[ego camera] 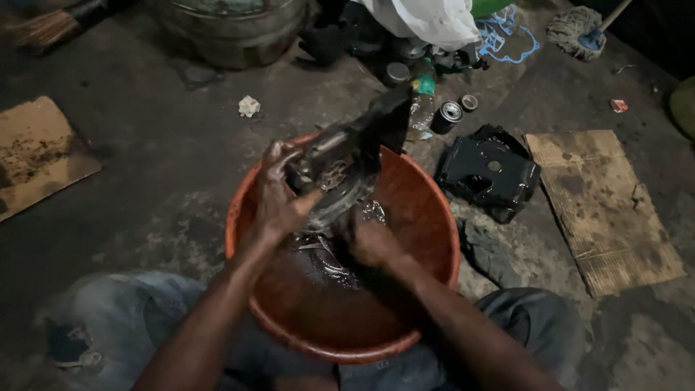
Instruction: The person scrubs various mechanical parts by hand in a basin filled with dark liquid. They handle a circular metal component and a rectangular metal casing, rubbing them thoroughly to remove grime. The person places the cleaned parts on the floor beside the basin.
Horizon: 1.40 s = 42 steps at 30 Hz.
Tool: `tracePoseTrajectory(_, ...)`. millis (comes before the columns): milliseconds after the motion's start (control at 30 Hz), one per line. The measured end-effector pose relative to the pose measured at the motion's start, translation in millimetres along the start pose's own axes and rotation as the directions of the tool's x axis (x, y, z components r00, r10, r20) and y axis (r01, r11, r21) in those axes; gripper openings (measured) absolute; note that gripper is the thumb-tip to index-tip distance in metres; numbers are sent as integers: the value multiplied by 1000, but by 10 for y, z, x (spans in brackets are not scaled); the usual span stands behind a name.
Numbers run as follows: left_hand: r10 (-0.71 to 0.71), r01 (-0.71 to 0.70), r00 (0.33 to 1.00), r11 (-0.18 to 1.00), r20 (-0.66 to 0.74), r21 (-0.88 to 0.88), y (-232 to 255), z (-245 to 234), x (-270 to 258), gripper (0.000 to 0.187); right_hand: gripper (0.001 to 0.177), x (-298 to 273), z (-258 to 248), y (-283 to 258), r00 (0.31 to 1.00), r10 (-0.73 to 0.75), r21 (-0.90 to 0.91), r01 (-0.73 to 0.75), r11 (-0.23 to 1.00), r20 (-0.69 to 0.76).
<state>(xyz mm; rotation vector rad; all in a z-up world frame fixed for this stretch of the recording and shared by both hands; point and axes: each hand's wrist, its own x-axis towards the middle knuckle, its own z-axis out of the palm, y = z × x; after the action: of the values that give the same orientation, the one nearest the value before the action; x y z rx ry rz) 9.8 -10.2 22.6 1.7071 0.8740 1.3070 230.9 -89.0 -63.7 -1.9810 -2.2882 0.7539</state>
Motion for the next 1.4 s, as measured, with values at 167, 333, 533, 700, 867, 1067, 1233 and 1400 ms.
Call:
tracePoseTrajectory(167,49,-90,992,918,117,385,-296,63,-47,124,61,161,232,61,905,388,12,-396,918,176)
tracePoseTrajectory(333,168,-182,983,951,76,252,-371,179,-51,117,79,201,483,112,981,193,13,-193,981,-3)
tracePoseTrajectory(533,93,-112,992,955,80,276,-118,128,-2,99,67,200,112,138,945,328,160,-326,932,18)
tracePoseTrajectory(700,251,-247,967,905,33,347,-163,176,60,93,80,154,292,-165,975,212,48,-209,977,-66)
tracePoseTrajectory(867,-40,11,996,933,74,361,-314,154,-12,101,44,272,153,233,944,274,154,-248,956,-183)
tracePoseTrajectory(1067,168,-164,986,957,2,238,-284,152,-7,93,72,183,642,-16,931,-145,276,244,930,-335)
tracePoseTrajectory(1233,214,-203,977,944,-16,258,-223,69,1,84,60,450,440,642,907,376,242,-328,913,-190)
tracePoseTrajectory(1400,394,-377,918,898,-34,226,-243,89,28,86,46,520,918,1234,927,259,364,-151,919,-271)
